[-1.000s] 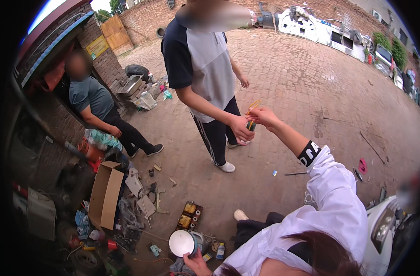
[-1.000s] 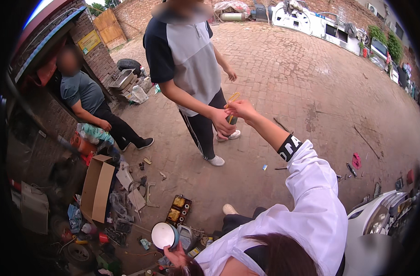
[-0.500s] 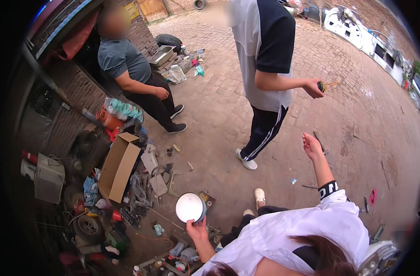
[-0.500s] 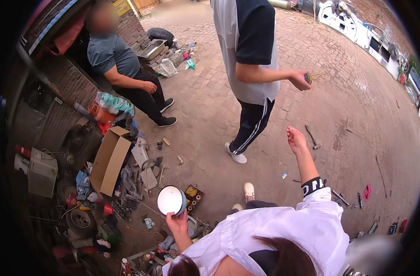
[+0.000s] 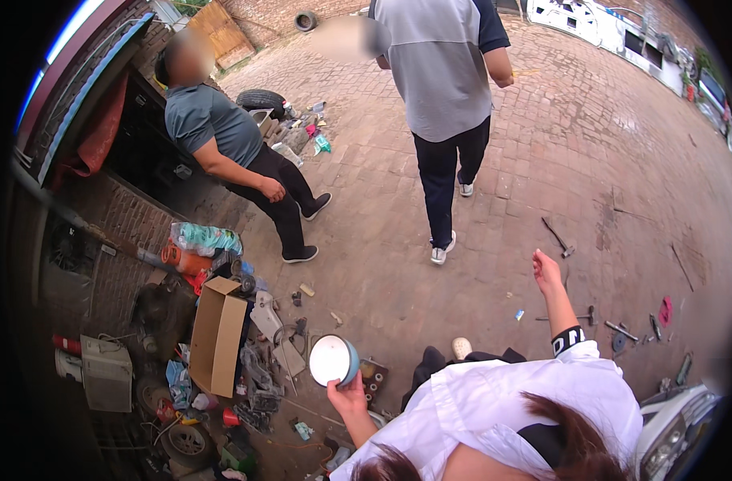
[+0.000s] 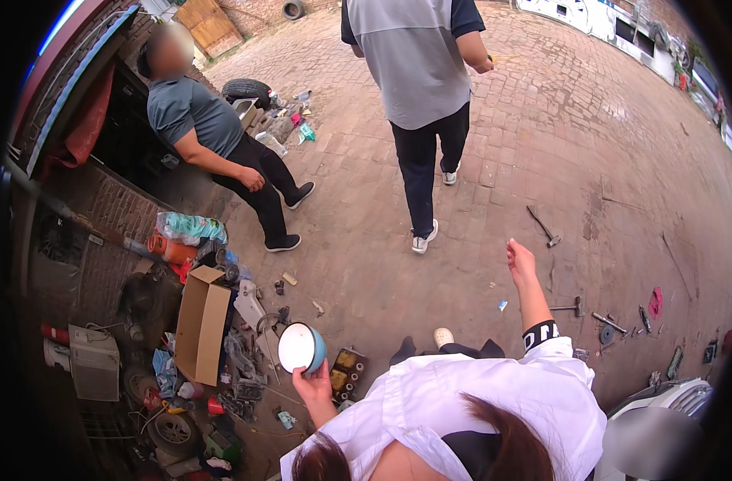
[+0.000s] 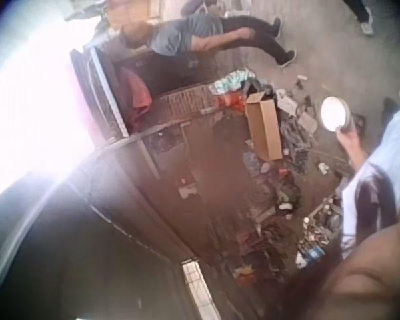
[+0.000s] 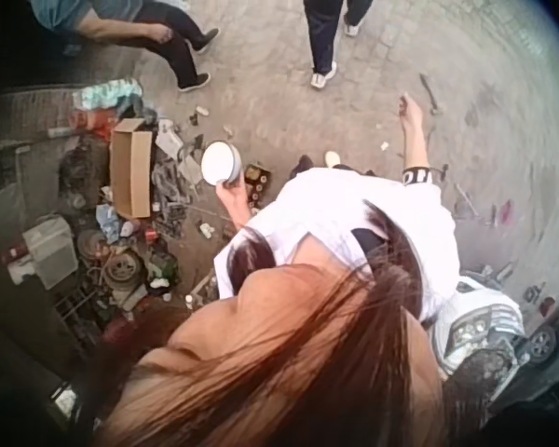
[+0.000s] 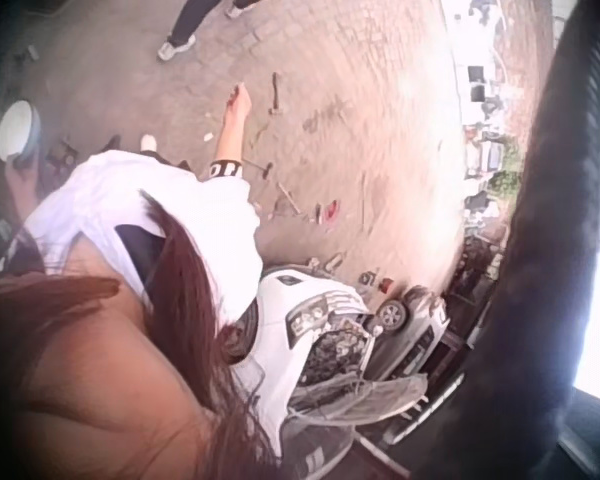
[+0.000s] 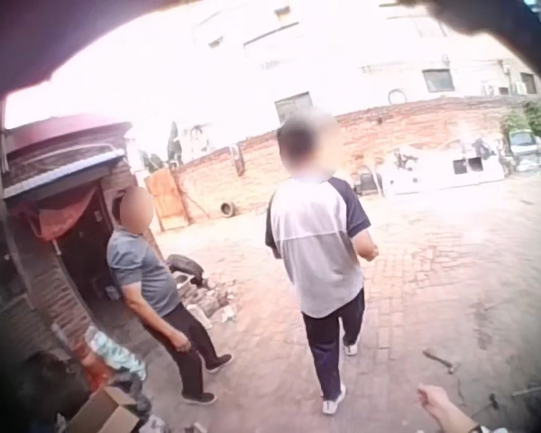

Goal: The person washes a metal bowl, a white bowl, and chopsticks using a sponge and water in a large basin. The person scrubs the items thoroughly and places them aside after cleaning.

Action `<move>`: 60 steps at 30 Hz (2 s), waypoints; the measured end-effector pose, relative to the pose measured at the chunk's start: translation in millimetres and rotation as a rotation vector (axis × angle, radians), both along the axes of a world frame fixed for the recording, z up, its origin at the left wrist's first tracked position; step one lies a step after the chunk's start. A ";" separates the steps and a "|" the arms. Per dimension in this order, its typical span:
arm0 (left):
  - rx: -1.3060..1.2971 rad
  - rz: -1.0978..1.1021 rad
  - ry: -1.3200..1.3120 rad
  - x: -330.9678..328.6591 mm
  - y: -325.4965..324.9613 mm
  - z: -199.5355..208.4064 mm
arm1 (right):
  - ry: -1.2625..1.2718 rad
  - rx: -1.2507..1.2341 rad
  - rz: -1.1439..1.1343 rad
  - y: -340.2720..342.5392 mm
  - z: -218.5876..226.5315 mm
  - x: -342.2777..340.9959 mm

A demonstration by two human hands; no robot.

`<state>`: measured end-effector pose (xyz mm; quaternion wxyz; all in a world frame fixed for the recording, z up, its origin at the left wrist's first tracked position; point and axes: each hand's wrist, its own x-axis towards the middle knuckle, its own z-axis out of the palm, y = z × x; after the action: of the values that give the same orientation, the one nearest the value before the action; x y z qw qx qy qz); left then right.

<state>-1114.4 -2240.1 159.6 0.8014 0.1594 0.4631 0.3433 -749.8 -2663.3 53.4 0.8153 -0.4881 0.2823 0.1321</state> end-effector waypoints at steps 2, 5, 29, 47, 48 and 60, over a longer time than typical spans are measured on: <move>-0.004 -0.031 0.001 21.8 7.7 2.6 | -0.017 -0.017 -0.058 -6.5 -3.3 1.2; -0.007 -0.093 -0.002 42.3 18.5 -4.6 | -0.027 -0.056 -0.137 -13.3 -8.2 2.2; -0.121 -0.142 0.031 10.6 225.5 -57.2 | 0.212 -0.149 -0.385 162.6 10.4 13.5; -0.043 0.261 0.041 159.7 513.8 -38.2 | -0.026 -0.498 0.278 659.6 -84.8 315.9; -0.042 0.273 0.033 178.9 529.9 -29.9 | -0.076 -0.568 0.286 679.3 -86.1 336.0; -0.028 0.215 0.003 329.9 768.9 -49.6 | -0.338 -0.510 0.475 994.5 0.5 438.5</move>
<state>-784.6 -1471.3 110.0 0.7615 0.0978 0.4834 0.4206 -311.3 -1668.8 53.9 0.6497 -0.7416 0.0467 0.1603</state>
